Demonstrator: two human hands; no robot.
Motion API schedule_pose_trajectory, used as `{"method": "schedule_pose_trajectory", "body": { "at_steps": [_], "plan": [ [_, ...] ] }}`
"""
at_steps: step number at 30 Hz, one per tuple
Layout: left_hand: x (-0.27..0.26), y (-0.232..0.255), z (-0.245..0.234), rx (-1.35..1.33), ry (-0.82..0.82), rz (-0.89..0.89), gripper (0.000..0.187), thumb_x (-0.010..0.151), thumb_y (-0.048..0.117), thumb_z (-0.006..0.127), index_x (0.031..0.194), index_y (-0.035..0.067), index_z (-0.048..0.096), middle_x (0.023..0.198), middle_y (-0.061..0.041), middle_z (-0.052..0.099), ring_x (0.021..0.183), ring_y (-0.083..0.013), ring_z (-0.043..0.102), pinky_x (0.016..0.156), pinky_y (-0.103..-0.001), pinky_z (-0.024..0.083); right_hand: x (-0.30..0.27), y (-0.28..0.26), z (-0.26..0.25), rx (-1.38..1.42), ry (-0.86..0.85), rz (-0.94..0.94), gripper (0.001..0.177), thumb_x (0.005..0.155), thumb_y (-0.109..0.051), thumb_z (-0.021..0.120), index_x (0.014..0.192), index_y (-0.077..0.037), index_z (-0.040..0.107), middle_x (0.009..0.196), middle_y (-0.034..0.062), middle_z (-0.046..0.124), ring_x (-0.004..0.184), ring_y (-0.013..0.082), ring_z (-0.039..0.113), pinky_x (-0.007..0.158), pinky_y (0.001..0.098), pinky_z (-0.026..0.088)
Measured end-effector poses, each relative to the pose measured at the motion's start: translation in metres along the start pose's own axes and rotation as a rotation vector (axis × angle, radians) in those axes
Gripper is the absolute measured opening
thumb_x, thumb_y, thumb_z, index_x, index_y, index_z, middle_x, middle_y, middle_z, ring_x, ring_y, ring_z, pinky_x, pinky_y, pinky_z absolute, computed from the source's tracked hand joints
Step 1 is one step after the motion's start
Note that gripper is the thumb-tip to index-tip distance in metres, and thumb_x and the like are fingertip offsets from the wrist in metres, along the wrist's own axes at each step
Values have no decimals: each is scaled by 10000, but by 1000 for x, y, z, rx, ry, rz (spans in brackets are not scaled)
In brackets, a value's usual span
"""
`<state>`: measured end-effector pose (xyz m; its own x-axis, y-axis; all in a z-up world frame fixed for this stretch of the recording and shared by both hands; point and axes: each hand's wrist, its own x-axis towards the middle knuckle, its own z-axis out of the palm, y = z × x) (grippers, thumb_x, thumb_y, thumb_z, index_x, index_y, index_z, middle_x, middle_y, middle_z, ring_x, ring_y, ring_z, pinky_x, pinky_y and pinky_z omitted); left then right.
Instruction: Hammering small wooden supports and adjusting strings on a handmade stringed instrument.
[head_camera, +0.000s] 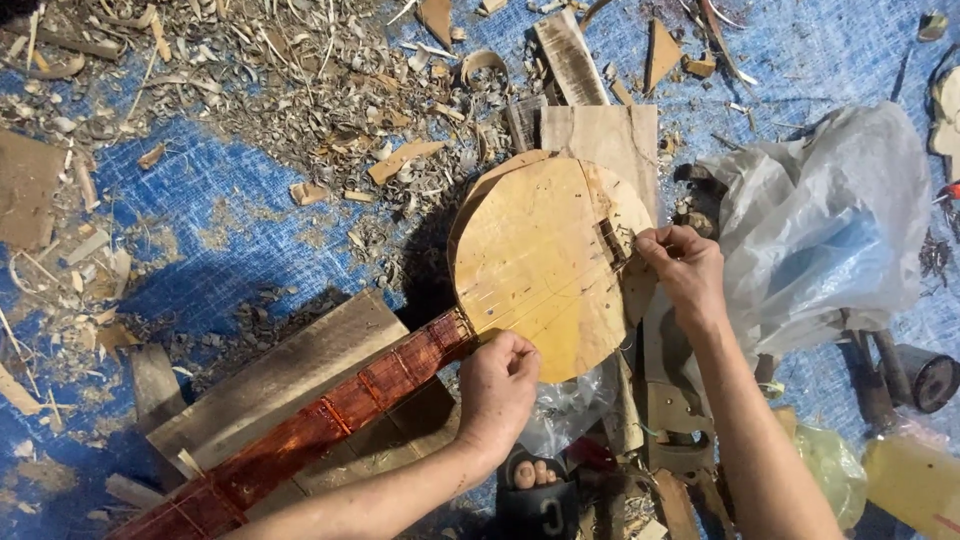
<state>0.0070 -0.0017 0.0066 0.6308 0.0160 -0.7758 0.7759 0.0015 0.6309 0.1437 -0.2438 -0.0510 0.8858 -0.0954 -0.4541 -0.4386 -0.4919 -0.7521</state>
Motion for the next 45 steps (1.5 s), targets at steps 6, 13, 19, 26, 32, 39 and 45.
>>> {"method": "schedule_pose_trajectory", "body": {
  "at_steps": [6,13,19,26,32,39,45],
  "plan": [
    [2,1,-6,-11,8,-5,112,903,25,596,835,113,614,735,23,566,611,-73,490,545,-201,474,-1,5,6,-71,55,-129,38,964,-82,767,966,-48,750,867,-26,542,728,77,464,672,224,404],
    [8,-11,-4,21,52,88,124,876,-15,615,861,107,614,724,25,564,559,-73,458,461,-201,418,-5,8,10,-243,80,-410,49,973,11,732,995,12,688,902,32,572,762,133,503,717,272,449],
    [4,-12,-5,15,37,72,119,882,-30,631,870,89,627,671,24,567,479,-62,409,392,-193,357,-8,8,8,-162,22,-388,71,969,-7,735,997,2,670,926,25,603,793,118,522,773,253,464],
    [-4,-17,-9,88,48,45,114,893,1,629,839,102,619,639,35,562,480,-61,426,407,-192,385,-8,9,8,-130,2,-362,125,968,-3,694,1089,-5,663,976,31,639,841,127,541,816,258,467],
    [-7,-19,-10,94,59,40,108,887,2,643,845,102,644,658,31,616,478,-52,454,406,-184,395,-29,-8,14,-139,105,-335,166,980,-73,698,1112,-5,623,990,75,626,872,167,565,823,297,497],
    [-14,-16,-13,14,29,123,113,874,-27,628,845,81,644,629,33,585,456,-51,400,385,-196,337,-59,30,31,-648,284,-1005,131,936,-144,810,1036,-227,792,869,-13,672,812,128,491,901,388,348],
    [-23,-12,-10,-55,-5,148,143,860,-81,622,845,57,650,608,26,557,449,-55,402,370,-185,355,-63,-2,46,-743,337,-1109,155,856,-202,912,964,-208,802,844,-20,689,774,142,500,882,388,364]
  ]
}}
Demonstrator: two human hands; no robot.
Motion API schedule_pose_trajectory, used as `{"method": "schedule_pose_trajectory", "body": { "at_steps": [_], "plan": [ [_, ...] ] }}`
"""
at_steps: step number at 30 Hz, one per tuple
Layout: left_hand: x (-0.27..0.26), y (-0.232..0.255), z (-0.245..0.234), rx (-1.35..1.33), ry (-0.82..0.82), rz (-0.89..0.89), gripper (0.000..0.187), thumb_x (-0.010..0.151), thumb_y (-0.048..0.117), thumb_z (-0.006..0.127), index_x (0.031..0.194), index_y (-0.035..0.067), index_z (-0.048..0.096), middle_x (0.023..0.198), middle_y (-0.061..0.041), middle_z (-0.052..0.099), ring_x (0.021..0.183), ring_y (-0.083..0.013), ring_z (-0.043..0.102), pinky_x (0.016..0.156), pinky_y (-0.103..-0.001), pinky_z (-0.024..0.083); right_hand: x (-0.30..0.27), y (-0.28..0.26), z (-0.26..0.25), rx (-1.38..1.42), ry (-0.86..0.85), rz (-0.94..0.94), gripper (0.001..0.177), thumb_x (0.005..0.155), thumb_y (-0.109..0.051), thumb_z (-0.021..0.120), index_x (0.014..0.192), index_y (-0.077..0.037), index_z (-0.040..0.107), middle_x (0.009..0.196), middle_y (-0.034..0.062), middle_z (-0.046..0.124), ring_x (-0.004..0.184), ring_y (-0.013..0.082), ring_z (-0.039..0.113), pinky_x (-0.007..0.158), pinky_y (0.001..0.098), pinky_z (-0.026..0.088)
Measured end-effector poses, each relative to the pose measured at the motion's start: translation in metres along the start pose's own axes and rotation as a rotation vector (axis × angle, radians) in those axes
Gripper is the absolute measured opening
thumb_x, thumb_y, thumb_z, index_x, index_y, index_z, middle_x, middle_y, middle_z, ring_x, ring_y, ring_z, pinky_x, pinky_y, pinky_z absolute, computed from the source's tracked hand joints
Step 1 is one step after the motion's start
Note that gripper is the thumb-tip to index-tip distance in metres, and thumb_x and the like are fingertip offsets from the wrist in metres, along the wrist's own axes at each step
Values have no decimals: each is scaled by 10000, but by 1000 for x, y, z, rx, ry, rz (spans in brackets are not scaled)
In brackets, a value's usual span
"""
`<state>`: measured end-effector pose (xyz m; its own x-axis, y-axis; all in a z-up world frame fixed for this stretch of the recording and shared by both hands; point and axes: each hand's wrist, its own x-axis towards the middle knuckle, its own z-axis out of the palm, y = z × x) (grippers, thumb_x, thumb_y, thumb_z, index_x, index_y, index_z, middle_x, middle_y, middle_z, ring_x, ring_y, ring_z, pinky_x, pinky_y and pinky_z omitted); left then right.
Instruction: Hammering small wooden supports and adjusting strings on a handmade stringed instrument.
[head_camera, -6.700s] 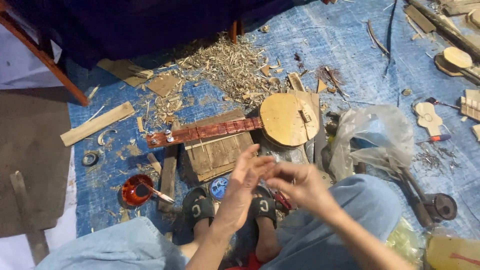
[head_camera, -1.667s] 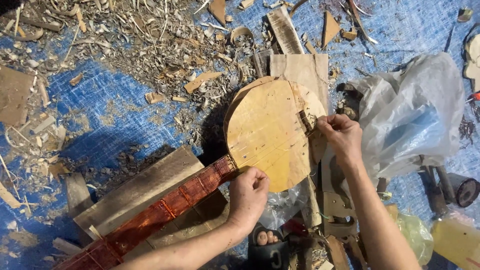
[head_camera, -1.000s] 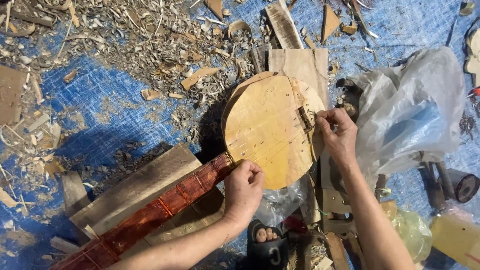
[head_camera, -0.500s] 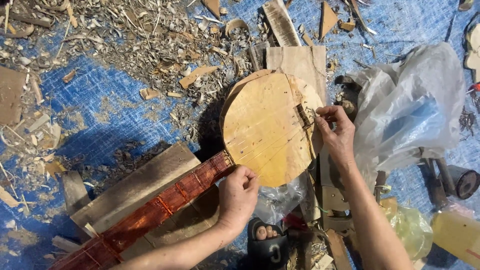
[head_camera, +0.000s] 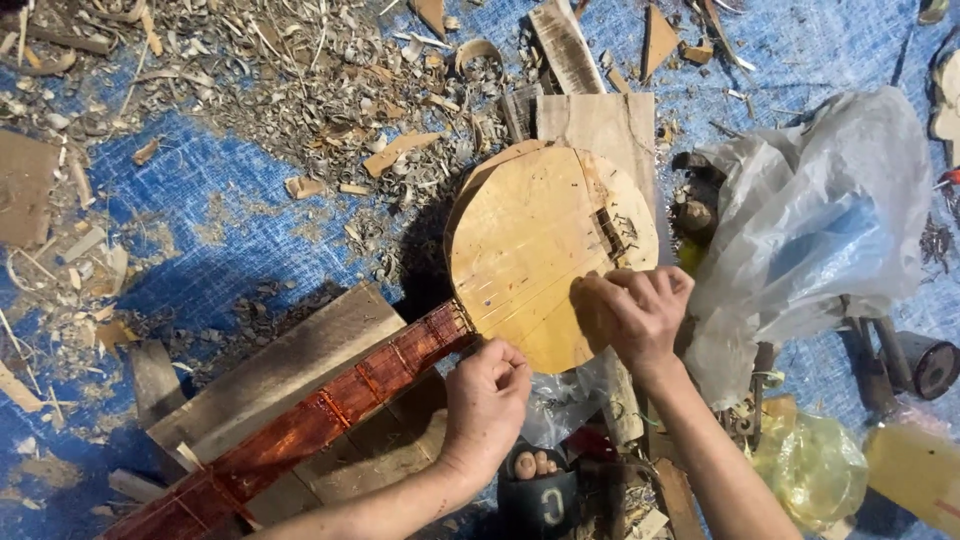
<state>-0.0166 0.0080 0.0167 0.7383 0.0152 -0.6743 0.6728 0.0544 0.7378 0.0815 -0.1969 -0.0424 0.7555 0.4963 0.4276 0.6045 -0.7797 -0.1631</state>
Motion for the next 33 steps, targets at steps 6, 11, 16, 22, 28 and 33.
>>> {"method": "schedule_pose_trajectory", "body": {
  "at_steps": [6,11,16,22,28,33],
  "plan": [
    [-2,-6,-6,53,17,-27,153,861,-71,630,792,65,646,579,32,556,435,-50,401,371,-172,364,16,3,-4,-4,14,53,128,853,-64,869,933,-124,790,918,19,708,777,181,480,901,393,340],
    [-8,-18,-17,29,29,-44,147,844,-84,640,795,53,660,592,15,586,434,-55,420,367,-171,356,2,30,8,-78,12,83,125,888,-77,875,960,-167,826,937,4,692,809,177,479,907,387,353],
    [-18,-28,-31,84,31,-126,131,868,-45,646,814,72,675,572,28,566,425,-55,411,366,-194,347,2,46,13,-106,-6,82,102,908,-71,847,967,-153,834,940,28,668,823,195,490,915,403,356],
    [-28,-51,-56,184,52,-198,181,822,-64,608,816,110,658,685,16,667,514,-66,544,433,-174,476,2,51,16,-168,-38,94,139,868,-25,852,912,-137,783,972,19,652,845,203,495,930,406,351],
    [-43,-77,-76,219,146,-230,202,769,-96,646,735,103,646,650,5,669,504,-78,515,449,-193,425,5,42,19,-169,-31,144,142,964,-55,849,928,-122,729,940,20,625,825,193,495,900,371,346],
    [-50,-70,-78,175,96,-277,173,809,-69,642,787,100,672,696,1,711,532,-66,568,467,-178,462,4,31,6,81,-6,396,265,931,96,751,1166,-23,733,1106,147,697,847,211,653,887,356,454]
  ]
}}
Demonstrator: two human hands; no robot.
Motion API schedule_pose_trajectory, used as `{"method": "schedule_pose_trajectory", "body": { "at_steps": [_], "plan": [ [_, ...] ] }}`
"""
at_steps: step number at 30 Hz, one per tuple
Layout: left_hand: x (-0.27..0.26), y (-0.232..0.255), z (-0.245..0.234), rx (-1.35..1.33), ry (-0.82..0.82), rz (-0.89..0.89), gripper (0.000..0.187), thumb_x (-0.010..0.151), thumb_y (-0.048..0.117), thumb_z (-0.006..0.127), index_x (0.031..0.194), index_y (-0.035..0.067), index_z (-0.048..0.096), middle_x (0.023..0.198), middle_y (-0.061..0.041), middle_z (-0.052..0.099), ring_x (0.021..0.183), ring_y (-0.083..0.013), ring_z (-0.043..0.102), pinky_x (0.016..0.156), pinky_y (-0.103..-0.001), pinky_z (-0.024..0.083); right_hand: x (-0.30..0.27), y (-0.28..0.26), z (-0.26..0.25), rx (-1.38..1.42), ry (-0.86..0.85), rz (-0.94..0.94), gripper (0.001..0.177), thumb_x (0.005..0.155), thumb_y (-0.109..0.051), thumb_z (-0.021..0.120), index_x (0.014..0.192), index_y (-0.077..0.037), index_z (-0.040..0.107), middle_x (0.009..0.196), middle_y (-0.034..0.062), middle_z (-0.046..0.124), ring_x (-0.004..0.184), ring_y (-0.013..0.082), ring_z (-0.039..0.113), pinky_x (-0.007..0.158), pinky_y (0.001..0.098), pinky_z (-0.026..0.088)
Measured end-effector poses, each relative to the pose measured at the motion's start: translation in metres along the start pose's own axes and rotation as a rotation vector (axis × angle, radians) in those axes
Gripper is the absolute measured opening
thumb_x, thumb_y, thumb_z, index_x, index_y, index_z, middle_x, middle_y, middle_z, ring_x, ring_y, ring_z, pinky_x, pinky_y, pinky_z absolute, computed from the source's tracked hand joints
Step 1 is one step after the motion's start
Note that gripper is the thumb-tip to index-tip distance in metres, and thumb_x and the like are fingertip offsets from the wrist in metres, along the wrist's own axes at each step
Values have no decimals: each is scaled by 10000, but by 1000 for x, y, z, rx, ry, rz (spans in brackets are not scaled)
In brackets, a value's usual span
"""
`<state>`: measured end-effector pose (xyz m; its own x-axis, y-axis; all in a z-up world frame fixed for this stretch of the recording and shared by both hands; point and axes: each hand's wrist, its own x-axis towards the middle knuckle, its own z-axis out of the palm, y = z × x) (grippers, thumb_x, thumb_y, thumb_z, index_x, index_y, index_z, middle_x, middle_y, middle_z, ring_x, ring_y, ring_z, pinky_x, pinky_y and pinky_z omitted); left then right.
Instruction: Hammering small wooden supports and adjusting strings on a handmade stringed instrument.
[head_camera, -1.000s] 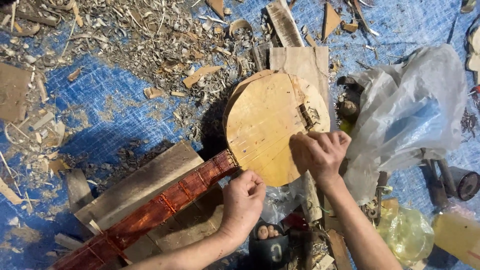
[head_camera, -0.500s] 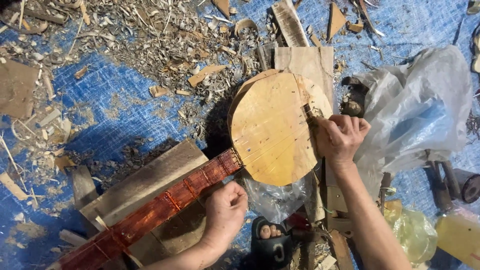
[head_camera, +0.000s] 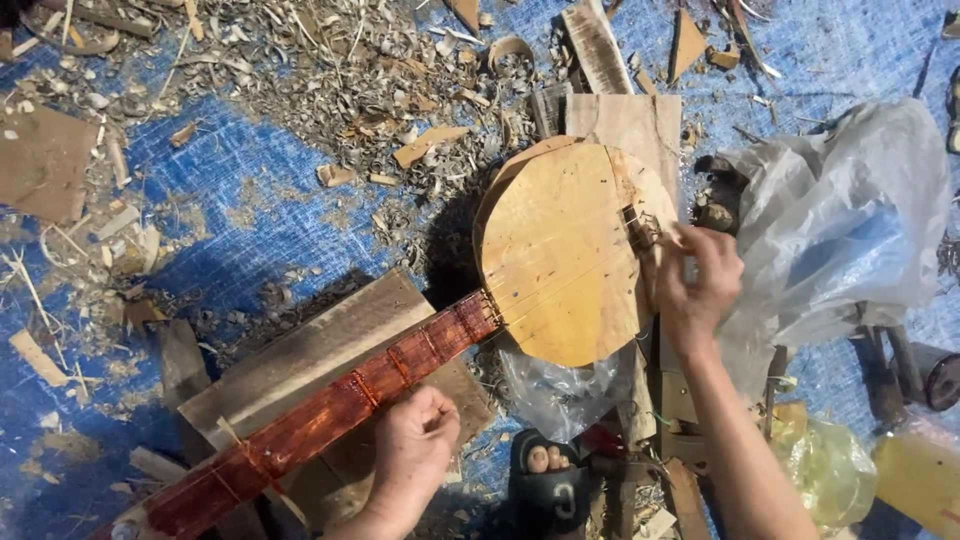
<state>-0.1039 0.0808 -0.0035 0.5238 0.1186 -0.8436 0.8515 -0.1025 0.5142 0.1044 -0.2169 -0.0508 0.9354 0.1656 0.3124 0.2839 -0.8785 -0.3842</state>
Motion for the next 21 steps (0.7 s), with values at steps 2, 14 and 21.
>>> {"method": "schedule_pose_trajectory", "body": {
  "at_steps": [2,14,21],
  "plan": [
    [-6,5,3,26,-14,13,167,822,-48,653,784,113,677,622,18,669,472,-61,506,419,-198,401,-17,-21,-15,88,21,-10,247,912,117,670,1140,25,689,1081,179,683,897,256,627,886,378,487],
    [-63,106,-11,-91,-38,473,125,777,-46,696,745,74,688,527,43,575,437,-60,450,415,-235,340,-48,-117,-105,1132,-1032,399,286,808,-94,772,1082,-18,796,789,81,800,621,135,675,543,269,520],
    [-109,126,-41,-82,59,598,57,865,36,657,857,66,705,517,41,537,388,-69,382,376,-225,286,-40,-115,-149,1383,-959,451,220,879,-106,759,1048,29,797,743,101,762,587,130,649,512,244,504]
  ]
}}
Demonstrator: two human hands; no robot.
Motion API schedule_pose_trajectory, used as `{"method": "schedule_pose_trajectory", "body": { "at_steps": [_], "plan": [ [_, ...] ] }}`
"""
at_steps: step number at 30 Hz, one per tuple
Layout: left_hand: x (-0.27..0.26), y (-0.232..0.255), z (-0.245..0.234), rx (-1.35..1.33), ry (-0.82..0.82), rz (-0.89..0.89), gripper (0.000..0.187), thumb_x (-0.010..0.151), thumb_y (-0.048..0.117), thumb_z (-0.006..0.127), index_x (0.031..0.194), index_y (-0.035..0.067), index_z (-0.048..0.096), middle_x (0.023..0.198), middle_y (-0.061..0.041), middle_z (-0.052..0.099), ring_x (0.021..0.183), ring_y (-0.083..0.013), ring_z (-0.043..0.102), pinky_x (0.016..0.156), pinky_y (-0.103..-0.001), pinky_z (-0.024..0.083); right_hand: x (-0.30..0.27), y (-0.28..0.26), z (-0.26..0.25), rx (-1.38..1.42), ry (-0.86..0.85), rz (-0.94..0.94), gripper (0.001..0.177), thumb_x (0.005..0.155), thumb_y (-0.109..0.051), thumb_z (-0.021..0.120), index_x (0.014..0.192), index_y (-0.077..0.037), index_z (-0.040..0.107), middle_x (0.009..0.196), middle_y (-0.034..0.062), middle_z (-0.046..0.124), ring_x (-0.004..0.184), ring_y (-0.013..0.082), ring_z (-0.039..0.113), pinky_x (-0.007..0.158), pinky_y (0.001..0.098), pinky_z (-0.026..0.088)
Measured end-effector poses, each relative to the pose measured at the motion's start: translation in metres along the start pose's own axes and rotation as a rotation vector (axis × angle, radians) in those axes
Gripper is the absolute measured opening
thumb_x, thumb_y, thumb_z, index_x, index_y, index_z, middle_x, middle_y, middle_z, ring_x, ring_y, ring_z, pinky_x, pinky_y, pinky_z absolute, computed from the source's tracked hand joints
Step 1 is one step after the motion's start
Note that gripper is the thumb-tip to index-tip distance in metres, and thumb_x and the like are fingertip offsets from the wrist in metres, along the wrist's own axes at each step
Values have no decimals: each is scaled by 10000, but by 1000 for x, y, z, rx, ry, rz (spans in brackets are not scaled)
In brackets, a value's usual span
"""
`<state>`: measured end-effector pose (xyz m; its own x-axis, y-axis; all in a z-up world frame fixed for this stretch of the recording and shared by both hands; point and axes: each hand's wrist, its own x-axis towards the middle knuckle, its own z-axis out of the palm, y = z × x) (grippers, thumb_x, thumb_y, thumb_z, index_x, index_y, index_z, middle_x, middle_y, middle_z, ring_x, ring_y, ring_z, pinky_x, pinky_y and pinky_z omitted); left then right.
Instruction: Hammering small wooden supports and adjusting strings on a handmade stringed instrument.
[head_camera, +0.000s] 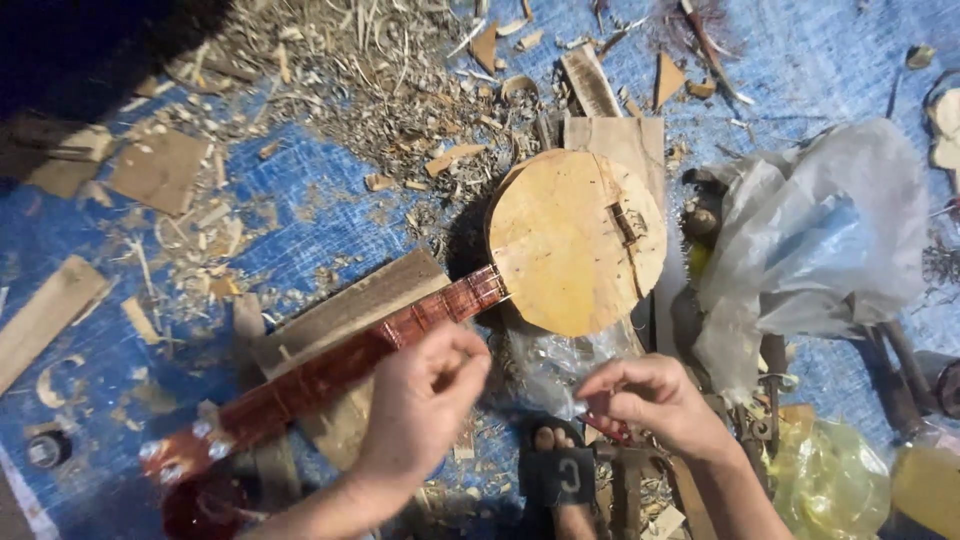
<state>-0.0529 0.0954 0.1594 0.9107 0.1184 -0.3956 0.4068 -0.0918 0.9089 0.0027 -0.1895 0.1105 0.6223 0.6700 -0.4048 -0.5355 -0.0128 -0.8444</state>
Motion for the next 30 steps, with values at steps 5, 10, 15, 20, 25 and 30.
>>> {"method": "schedule_pose_trajectory", "body": {
  "at_steps": [5,10,15,20,25,30],
  "plan": [
    [-43,27,-18,-64,103,88,89,882,-39,631,904,15,698,568,27,565,431,-48,405,387,-198,301,-41,-20,10,46,107,17,137,896,12,688,926,101,789,629,126,703,520,152,612,477,267,494],
    [-94,27,-40,-16,176,85,54,888,9,664,902,36,708,550,33,514,432,-63,386,419,-220,332,-84,-54,20,119,125,-43,135,907,-43,707,942,74,763,654,115,680,559,146,603,499,259,472],
    [-153,33,-60,-133,292,55,61,909,10,668,880,18,722,610,31,510,511,-53,335,480,-227,232,-121,-105,43,194,84,-7,197,959,-125,657,955,50,748,650,96,640,532,139,556,479,254,440],
    [-198,64,-68,191,277,31,152,881,160,698,1024,117,726,825,35,605,690,-75,498,623,-239,408,-153,-149,97,114,75,-44,200,969,-149,642,990,32,726,757,111,682,651,168,625,578,318,504],
    [-239,98,-36,727,426,380,745,770,611,740,1407,273,556,1513,-7,479,1400,-247,384,1129,-567,235,-166,-151,158,-52,104,11,212,887,-94,702,984,68,798,940,173,780,852,238,693,733,420,570],
    [-273,142,1,349,32,876,661,853,310,750,1406,102,454,1233,-135,645,959,-258,698,857,-431,633,-173,-149,212,-120,-26,3,202,858,-122,771,915,63,828,697,126,732,634,198,628,677,346,502]
  ]
}}
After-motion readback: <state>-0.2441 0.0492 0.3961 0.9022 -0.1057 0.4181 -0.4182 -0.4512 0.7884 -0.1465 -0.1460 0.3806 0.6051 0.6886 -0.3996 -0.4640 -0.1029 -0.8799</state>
